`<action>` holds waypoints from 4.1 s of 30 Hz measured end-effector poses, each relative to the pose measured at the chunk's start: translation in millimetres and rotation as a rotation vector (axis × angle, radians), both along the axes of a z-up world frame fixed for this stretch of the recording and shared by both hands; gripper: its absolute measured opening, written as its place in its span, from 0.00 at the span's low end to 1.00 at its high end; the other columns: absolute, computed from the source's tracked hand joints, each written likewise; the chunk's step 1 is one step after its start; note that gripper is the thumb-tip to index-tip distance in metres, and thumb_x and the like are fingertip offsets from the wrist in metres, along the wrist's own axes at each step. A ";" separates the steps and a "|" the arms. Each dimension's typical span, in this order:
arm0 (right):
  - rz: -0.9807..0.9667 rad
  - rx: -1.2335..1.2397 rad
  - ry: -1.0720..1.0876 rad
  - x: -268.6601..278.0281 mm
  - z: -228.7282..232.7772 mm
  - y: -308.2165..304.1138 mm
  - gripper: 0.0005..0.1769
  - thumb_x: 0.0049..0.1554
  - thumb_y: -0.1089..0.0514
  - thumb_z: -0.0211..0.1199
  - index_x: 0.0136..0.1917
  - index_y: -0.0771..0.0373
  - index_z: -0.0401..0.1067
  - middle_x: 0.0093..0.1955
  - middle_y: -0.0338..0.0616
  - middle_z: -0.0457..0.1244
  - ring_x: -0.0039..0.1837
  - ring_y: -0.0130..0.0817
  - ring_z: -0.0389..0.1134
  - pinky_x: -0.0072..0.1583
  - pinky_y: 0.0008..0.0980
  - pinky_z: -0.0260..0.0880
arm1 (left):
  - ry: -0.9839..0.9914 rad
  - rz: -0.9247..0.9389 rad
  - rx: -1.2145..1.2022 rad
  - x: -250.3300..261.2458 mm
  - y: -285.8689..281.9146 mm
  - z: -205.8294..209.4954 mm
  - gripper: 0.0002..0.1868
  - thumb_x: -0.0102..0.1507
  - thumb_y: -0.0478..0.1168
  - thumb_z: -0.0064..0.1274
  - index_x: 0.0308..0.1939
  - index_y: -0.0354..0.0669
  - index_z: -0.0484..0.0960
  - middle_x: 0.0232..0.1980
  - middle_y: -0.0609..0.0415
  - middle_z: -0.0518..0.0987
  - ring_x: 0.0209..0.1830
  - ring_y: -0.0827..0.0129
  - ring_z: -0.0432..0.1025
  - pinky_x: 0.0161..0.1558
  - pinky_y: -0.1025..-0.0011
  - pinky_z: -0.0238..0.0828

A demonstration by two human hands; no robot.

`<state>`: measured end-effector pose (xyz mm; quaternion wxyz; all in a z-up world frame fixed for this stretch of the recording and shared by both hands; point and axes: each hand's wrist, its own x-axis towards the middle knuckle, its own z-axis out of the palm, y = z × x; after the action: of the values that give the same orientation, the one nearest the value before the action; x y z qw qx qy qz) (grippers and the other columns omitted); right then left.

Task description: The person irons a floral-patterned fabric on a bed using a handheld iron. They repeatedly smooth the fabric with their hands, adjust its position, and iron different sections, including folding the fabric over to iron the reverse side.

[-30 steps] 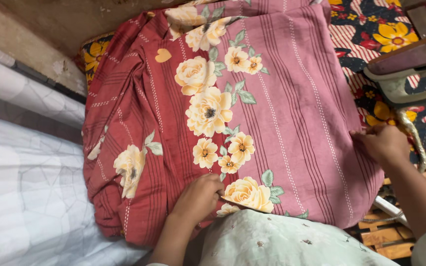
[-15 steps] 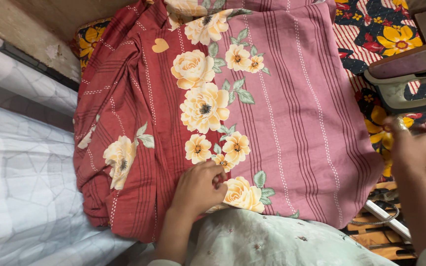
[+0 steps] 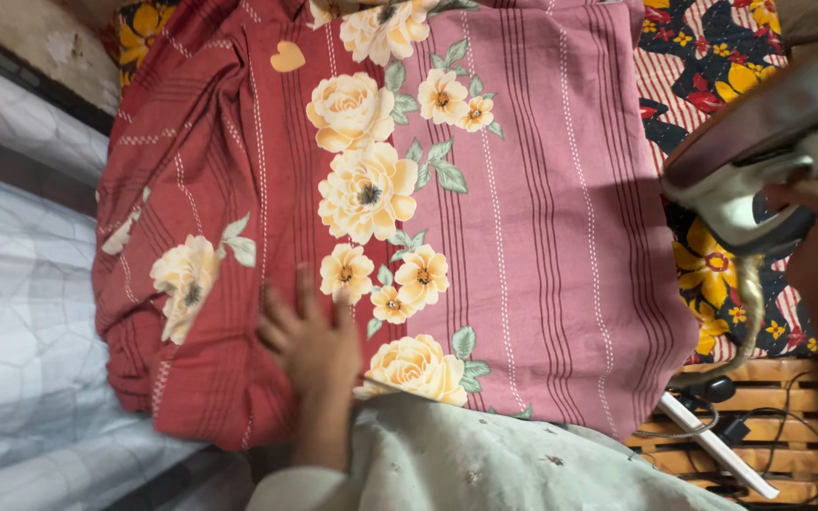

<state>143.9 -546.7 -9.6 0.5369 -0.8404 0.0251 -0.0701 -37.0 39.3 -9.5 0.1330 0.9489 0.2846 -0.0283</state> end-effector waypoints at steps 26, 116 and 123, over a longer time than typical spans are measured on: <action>-0.055 -0.796 0.544 -8.4 92.2 278.1 0.27 0.60 0.39 0.65 0.48 0.69 0.77 0.38 0.60 0.69 0.44 0.53 0.73 0.48 0.50 0.69 | -0.261 -0.886 -0.247 196.5 4.9 2.3 0.29 0.71 0.58 0.40 0.73 0.52 0.69 0.77 0.43 0.62 0.78 0.45 0.51 0.73 0.41 0.45; 0.399 -0.797 0.518 66.3 102.2 432.5 0.29 0.57 0.39 0.66 0.50 0.70 0.78 0.42 0.62 0.72 0.43 0.52 0.75 0.45 0.46 0.74 | -0.553 -0.325 -0.230 32.0 145.6 -42.3 0.25 0.72 0.43 0.41 0.73 0.45 0.71 0.81 0.43 0.60 0.82 0.44 0.48 0.79 0.47 0.40; 0.920 -0.960 0.222 50.9 97.5 480.2 0.26 0.50 0.40 0.69 0.53 0.60 0.79 0.47 0.54 0.71 0.48 0.49 0.74 0.53 0.44 0.73 | -0.599 -0.168 -0.710 42.3 162.4 -51.9 0.27 0.74 0.51 0.33 0.67 0.42 0.77 0.79 0.48 0.65 0.84 0.53 0.46 0.80 0.57 0.35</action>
<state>194.9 -66.5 87.9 0.0733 -0.9130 -0.3143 0.2495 5.3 201.7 -61.4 0.5227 0.8309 0.1287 0.1406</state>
